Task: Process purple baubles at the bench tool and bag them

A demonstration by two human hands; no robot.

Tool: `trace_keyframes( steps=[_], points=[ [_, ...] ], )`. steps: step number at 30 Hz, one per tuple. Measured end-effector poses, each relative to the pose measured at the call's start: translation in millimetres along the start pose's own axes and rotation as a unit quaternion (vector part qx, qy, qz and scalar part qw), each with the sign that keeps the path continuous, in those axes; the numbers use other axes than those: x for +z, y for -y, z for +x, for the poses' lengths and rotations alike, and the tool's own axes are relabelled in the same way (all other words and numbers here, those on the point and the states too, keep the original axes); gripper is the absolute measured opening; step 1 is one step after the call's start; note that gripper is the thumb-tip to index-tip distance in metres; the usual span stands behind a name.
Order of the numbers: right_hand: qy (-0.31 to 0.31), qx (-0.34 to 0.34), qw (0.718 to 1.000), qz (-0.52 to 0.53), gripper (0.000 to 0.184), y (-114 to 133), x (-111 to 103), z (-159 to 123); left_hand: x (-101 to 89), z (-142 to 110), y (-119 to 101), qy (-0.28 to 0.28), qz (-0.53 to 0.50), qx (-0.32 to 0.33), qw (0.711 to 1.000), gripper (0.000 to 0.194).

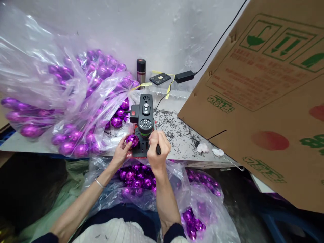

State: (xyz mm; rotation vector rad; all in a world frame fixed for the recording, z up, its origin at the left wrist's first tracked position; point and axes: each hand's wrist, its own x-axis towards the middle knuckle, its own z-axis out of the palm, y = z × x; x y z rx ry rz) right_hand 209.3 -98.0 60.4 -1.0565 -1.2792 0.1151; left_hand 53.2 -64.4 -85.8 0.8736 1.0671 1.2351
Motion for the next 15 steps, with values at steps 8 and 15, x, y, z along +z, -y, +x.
trace_keyframes(
  steps=[8, 15],
  points=[
    [0.004, -0.015, 1.0, -0.009, 0.041, -2, 0, -1, 4.4, 9, 18, 0.02, 0.235, 0.167, 0.957, 0.062],
    [0.003, -0.016, 1.0, -0.016, 0.038, -2, -1, -3, 9.9, 10, 18, 0.037, 0.386, 0.228, 0.893, 0.055]
  ],
)
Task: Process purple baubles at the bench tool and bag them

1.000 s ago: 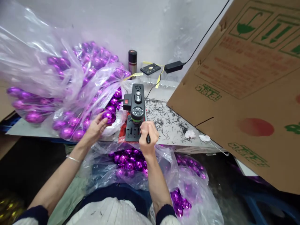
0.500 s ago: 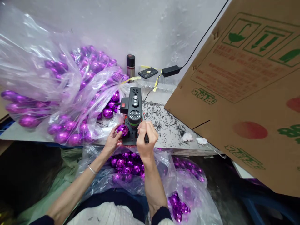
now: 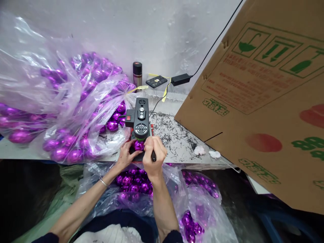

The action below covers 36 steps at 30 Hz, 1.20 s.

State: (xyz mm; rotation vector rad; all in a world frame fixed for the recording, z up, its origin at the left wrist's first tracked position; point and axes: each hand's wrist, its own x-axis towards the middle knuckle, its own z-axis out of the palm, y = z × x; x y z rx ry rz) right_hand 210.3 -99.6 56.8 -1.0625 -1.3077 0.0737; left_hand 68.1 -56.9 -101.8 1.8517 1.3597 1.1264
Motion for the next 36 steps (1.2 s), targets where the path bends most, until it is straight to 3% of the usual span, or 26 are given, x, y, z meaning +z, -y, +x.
trace_keyframes(
  steps=[8, 14, 18, 36],
  points=[
    [-0.002, -0.007, 1.0, -0.009, 0.034, -3, -1, -13, 11.2, 0, 3, -0.008, 0.03, 0.057, 0.998, 0.055],
    [-0.018, -0.078, 0.996, -0.027, 0.033, -32, 4, -45, 10.6, -1, 3, -0.006, 0.039, 0.055, 0.998, 0.054],
    [-0.034, -0.087, 0.995, -0.022, 0.033, -48, 9, -57, 11.2, -2, 2, -0.01, 0.034, 0.049, 0.998, 0.054],
    [-0.066, -0.096, 0.993, -0.027, 0.036, -56, 16, -65, 11.9, -1, 5, -0.012, 0.028, 0.057, 0.998, 0.051]
  ],
)
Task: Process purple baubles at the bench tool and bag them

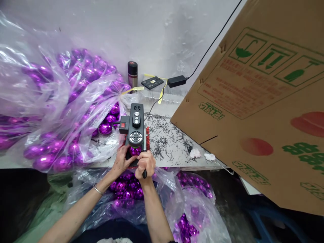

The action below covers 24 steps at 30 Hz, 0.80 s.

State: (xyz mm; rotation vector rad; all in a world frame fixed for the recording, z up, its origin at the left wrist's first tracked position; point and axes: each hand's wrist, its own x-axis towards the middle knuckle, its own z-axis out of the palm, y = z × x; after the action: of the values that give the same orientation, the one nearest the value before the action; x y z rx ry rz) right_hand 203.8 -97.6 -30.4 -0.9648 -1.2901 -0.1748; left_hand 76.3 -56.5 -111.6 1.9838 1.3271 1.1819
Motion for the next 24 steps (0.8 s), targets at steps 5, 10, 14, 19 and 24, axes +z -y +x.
trace_keyframes(
  steps=[5, 10, 14, 19, 24],
  points=[
    [0.005, 0.004, 1.0, -0.006, 0.034, -4, -1, -4, 0.7, 0, 0, -0.002, 0.007, 0.003, 1.0, 0.051],
    [0.005, 0.004, 1.0, 0.029, 0.036, -4, 1, -4, 0.5, 0, 1, 0.006, 0.032, 0.006, 0.999, 0.052],
    [0.007, -0.014, 0.999, 0.028, 0.036, -7, 2, -5, 3.2, 0, 3, -0.012, 0.025, 0.03, 0.999, 0.05],
    [0.03, -0.049, 0.998, 0.015, 0.035, -4, -1, 2, 5.5, 0, 6, -0.007, 0.022, 0.021, 0.999, 0.053],
    [0.032, 0.051, 0.998, 0.021, 0.038, 22, -2, 41, 4.3, 6, 8, -0.004, 0.01, 0.013, 1.0, 0.055]
  ],
)
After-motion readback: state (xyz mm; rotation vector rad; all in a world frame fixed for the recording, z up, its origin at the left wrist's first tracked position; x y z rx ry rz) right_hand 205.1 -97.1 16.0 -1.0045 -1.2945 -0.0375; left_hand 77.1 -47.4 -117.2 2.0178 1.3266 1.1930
